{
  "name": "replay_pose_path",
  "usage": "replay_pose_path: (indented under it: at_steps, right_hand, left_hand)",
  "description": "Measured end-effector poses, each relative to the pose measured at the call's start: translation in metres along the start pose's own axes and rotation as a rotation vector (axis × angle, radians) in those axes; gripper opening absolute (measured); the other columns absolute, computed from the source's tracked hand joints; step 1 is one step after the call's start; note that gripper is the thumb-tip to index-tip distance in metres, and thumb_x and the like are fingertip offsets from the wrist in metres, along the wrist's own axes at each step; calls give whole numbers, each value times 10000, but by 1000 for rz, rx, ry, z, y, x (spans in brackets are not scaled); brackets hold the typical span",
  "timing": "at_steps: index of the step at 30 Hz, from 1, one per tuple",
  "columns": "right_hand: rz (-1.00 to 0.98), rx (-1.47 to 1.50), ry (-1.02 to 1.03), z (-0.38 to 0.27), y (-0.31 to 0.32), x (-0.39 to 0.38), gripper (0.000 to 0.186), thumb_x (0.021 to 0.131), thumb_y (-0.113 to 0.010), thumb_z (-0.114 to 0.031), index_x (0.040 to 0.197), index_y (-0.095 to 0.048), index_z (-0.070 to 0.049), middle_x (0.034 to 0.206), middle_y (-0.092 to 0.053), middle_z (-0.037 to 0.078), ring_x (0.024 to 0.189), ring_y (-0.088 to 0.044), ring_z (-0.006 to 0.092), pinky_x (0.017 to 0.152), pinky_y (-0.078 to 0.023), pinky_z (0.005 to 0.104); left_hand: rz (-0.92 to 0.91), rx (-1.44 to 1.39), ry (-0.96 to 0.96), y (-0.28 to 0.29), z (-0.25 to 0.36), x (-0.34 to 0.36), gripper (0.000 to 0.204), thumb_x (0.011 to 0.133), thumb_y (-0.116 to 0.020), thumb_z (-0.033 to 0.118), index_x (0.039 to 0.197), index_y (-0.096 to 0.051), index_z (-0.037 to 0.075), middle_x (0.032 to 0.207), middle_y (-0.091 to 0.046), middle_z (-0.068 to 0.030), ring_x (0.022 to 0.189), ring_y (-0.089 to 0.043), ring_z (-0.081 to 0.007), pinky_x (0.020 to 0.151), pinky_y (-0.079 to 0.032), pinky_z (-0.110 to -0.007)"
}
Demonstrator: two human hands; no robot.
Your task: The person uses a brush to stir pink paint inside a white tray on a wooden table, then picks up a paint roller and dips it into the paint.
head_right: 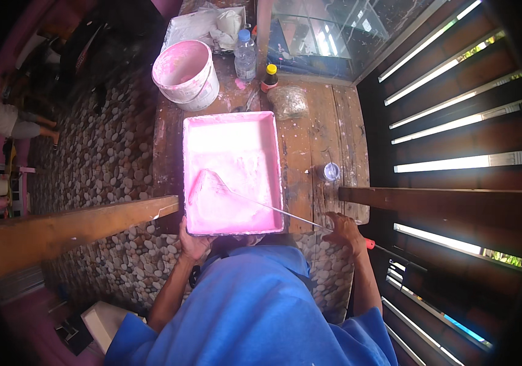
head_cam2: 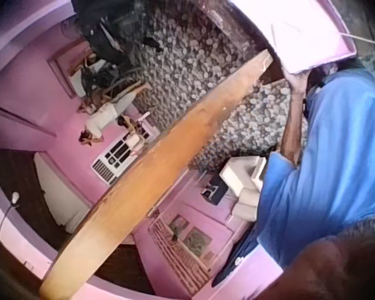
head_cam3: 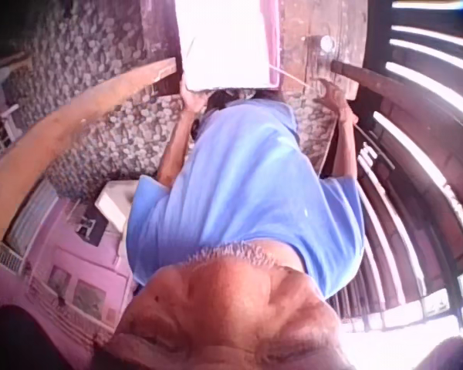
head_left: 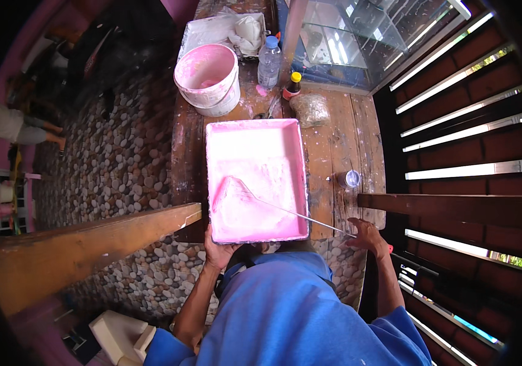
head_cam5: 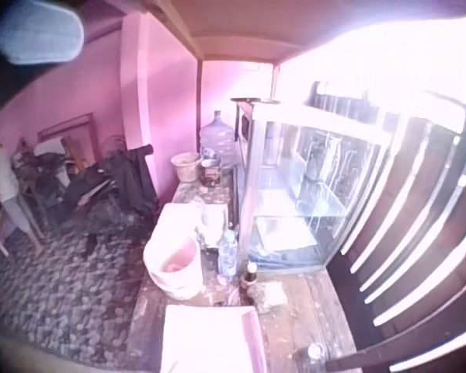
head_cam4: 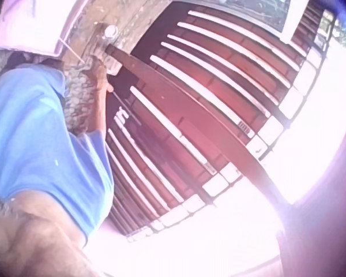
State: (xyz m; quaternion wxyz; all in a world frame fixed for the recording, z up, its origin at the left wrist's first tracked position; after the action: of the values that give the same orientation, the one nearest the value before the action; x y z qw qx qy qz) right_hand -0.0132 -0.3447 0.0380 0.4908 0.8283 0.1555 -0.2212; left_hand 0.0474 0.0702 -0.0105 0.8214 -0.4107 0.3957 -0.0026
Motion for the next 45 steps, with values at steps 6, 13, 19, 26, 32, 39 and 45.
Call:
replay_pose_path:
  at_steps: [6, 13, 19, 26, 32, 39, 45]
  right_hand:
    - [15, 11, -123, 49, -27, -26, 363, 601, -705, -193, 930, -647, -50, 817, -649, 162, 774, -642, 308, 681, -515, 379]
    - [250, -116, -50, 20, -12, -51, 201, 602, -679, -208, 742, -630, -71, 703, -624, 116, 637, -618, 312, 591, -505, 387]
    - [376, -19, -178, 3, -6, -92, 186, 618, -676, -229, 680, -614, -65, 641, -609, 120, 629, -624, 303, 582, -500, 381]
    - [406, 81, -387, 6, -46, -151, 233, 619, -675, -242, 665, -601, -25, 599, -576, 133, 558, -583, 267, 539, -453, 358]
    - [519, 285, -568, 22, -100, -196, 293, 624, -721, -260, 613, -547, -24, 541, -512, 47, 505, -471, 116, 482, -394, 283]
    - [579, 393, -680, 7, -102, -223, 269, 635, -729, -203, 612, -534, -19, 553, -481, 14, 524, -428, 88, 490, -370, 265]
    - [591, 514, -733, 10, -114, -246, 279, 605, -751, -187, 606, -526, -23, 564, -485, -1, 529, -427, 86, 495, -374, 257]
  left_hand:
    - [-104, 27, 93, 4, 12, 8, 635, 856, -414, 546, 1319, -379, 113, 1234, -513, -114, 1074, -540, -286, 845, -480, -468]
    - [-106, 163, 69, 12, 26, 12, 563, 861, -436, 479, 1274, -427, 97, 1195, -538, -117, 1017, -570, -312, 713, -512, -523]
    - [-58, 221, 54, 17, 39, 23, 435, 834, -493, 337, 1159, -509, 48, 1107, -593, -103, 989, -593, -234, 829, -489, -395]
    - [-89, 255, 11, 13, 41, 39, 383, 833, -529, 314, 1112, -534, 50, 1050, -598, -68, 979, -580, -199, 847, -466, -342]
    - [-40, 561, -166, -23, 40, 54, 477, 845, -565, 391, 1153, -535, 28, 1127, -561, -41, 1067, -504, -156, 937, -368, -299]
    - [-150, 277, -127, -26, 62, 106, 514, 827, -589, 390, 1189, -521, 31, 1166, -561, -60, 1076, -518, -178, 942, -377, -307]
    - [-134, 344, 25, -4, 42, 132, 405, 640, -605, 174, 999, -592, -14, 952, -625, -99, 898, -583, -222, 867, -424, -308]
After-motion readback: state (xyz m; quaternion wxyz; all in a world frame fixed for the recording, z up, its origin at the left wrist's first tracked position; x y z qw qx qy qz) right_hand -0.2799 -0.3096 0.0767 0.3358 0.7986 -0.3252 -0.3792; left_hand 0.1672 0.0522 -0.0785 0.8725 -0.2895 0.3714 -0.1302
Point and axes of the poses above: each hand's wrist, its own x-axis towards the middle knuckle, its own y-axis out of the back of the hand, z = x × y, the point moved 7 cm from there along x, towards the middle knuckle
